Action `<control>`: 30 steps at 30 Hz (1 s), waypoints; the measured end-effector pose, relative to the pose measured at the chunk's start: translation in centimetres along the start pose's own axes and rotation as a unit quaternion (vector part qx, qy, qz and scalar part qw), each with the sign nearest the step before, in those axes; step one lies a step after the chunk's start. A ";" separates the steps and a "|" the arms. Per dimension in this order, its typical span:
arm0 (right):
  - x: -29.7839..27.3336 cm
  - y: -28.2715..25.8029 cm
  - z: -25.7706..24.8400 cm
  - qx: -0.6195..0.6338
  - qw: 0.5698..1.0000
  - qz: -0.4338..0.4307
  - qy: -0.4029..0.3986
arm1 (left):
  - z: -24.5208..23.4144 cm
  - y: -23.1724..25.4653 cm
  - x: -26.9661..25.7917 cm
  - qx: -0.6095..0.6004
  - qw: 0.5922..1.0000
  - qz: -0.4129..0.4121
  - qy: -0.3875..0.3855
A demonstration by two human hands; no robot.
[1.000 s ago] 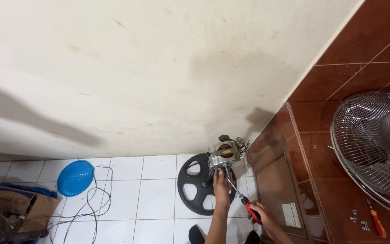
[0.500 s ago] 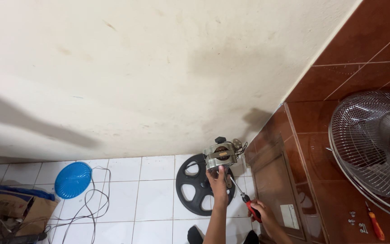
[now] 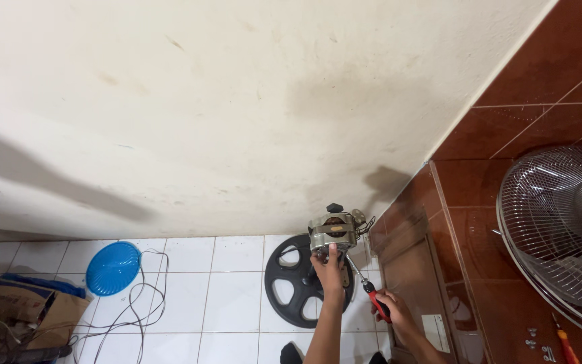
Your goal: The person uses a screwdriver to tighten screws on the motor housing of a disassembled electric fan. The fan base and a separate fan head with blades are visible nearby on a tiled surface.
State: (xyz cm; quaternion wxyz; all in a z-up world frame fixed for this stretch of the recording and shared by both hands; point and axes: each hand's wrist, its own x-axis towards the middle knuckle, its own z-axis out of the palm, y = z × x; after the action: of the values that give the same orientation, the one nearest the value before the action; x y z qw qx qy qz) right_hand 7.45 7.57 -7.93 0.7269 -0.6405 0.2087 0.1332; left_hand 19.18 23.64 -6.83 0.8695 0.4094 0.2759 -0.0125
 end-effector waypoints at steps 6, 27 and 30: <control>0.9 -0.6 0.0 0.024 1.000 0.003 -0.005 | 0.1 0.1 -0.1 0.034 0.999 0.010 -0.007; 0.3 -0.4 4.2 0.040 0.995 -0.035 -0.081 | -4.5 3.0 -0.9 0.074 0.993 -0.043 -0.077; 0.0 0.0 5.1 0.054 0.991 -0.061 -0.106 | -5.3 4.0 -1.2 0.068 0.989 -0.051 -0.123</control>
State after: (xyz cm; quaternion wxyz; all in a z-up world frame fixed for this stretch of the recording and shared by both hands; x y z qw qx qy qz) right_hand 8.14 12.56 -7.48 0.7851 -0.5945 0.0976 0.1440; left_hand 16.68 29.85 -6.14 0.8651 0.4486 0.1860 -0.1258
